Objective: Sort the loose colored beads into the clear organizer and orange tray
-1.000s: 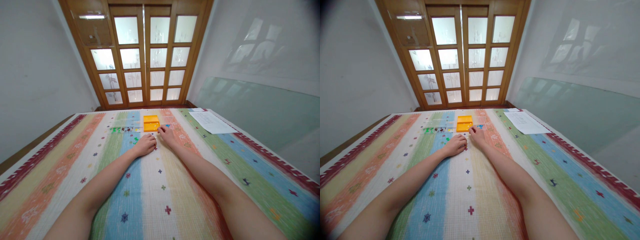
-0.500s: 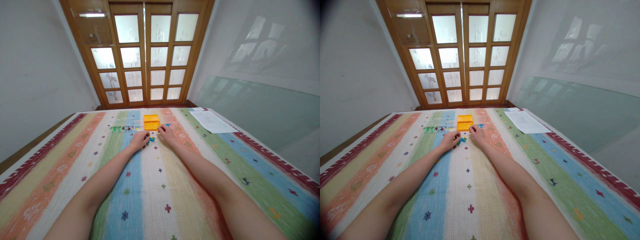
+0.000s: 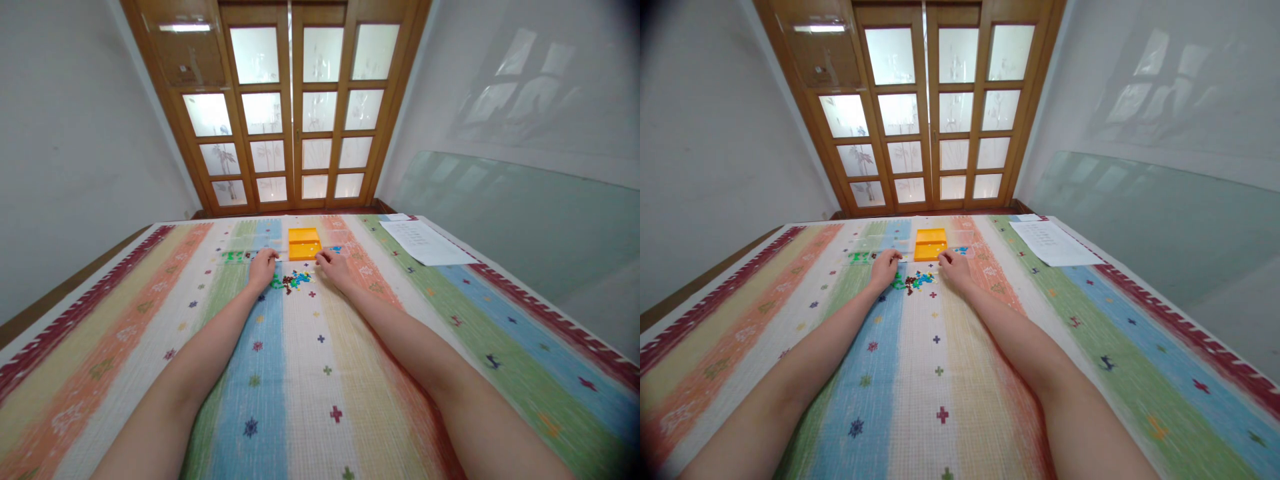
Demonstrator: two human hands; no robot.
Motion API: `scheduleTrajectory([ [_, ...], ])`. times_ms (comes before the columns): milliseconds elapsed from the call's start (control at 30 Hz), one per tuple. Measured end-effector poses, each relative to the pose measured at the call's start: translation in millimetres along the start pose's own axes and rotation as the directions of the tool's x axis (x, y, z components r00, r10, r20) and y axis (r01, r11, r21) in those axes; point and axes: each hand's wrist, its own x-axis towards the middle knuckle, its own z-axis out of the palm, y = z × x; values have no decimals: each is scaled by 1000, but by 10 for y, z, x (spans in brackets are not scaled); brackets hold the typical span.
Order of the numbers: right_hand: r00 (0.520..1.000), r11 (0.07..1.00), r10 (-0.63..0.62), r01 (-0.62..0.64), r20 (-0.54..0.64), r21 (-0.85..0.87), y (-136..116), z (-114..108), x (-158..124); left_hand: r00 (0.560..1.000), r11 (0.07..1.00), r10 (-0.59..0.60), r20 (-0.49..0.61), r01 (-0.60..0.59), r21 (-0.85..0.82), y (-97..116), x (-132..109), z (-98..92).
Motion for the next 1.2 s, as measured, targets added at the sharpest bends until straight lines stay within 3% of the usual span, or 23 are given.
scheduleTrajectory([
  [133, 1000, 1000, -4, 5, 10, -9, 24, 7, 6, 998, 998, -58, -13, 57, -10, -24, 4, 19],
  [433, 1000, 1000, -1, 1, 17, 11, 99, 35, 25, 1000, 997, -20, 15, 21, -71, -96, 33, 48],
  [733, 1000, 999, 19, -20, 14, 30, 89, 20, 30, 995, 998, 47, 83, -51, 43, -40, 4, 22],
  [867, 1000, 999, 9, -10, 13, 43, 105, 30, 35, 975, 976, 171, 139, -187, 108, 110, -57, 22],
  [1000, 1000, 1000, -16, 16, 10, 22, 119, 40, 40, 898, 920, 338, 281, -379, 105, 288, -129, 41],
  [1067, 1000, 1000, -16, 16, 11, 14, 117, 41, 40, 874, 899, 369, 315, -422, 118, 362, -161, 52],
  [1200, 1000, 1000, -2, 1, 25, 21, 97, 34, 33, 875, 893, 364, 319, -425, 147, 442, -195, 63],
])
